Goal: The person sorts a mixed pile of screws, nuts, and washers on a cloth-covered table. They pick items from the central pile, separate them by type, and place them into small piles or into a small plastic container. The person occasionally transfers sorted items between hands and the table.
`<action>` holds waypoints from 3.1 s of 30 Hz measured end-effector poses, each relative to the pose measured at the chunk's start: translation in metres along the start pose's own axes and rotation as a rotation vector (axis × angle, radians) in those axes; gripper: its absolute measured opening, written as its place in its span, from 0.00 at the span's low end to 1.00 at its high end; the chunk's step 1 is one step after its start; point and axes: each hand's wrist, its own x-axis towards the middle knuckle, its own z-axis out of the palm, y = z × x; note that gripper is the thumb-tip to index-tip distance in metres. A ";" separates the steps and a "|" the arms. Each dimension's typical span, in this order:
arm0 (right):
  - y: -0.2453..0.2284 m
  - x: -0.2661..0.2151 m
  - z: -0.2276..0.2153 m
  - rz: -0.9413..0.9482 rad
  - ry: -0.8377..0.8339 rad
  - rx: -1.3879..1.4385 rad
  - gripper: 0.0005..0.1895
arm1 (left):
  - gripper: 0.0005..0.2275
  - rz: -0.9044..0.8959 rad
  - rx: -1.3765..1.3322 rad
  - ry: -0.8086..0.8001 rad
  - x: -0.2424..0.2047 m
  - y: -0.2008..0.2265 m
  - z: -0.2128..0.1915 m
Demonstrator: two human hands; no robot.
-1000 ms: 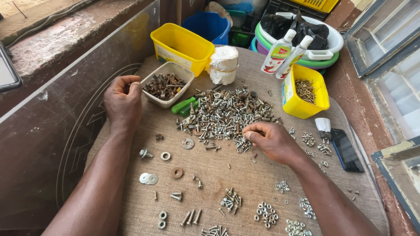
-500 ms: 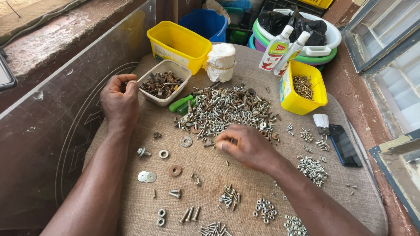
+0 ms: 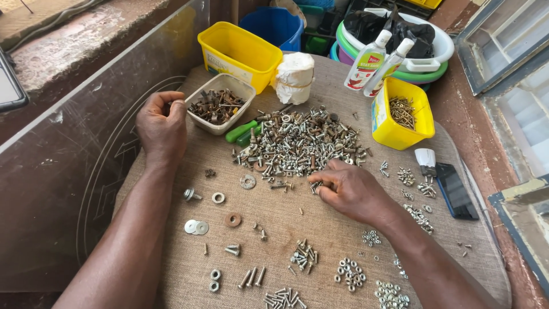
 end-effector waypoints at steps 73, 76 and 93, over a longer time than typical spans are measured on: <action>0.224 -0.059 -0.044 0.735 0.336 0.215 0.10 | 0.06 -0.006 0.209 -0.255 -0.022 0.018 0.000; 0.220 -0.064 -0.044 0.667 0.337 0.154 0.11 | 0.04 0.174 0.200 -0.287 -0.022 0.046 0.007; 0.145 -0.054 -0.035 0.551 0.493 0.097 0.15 | 0.14 -0.104 0.008 -0.922 0.030 0.178 0.043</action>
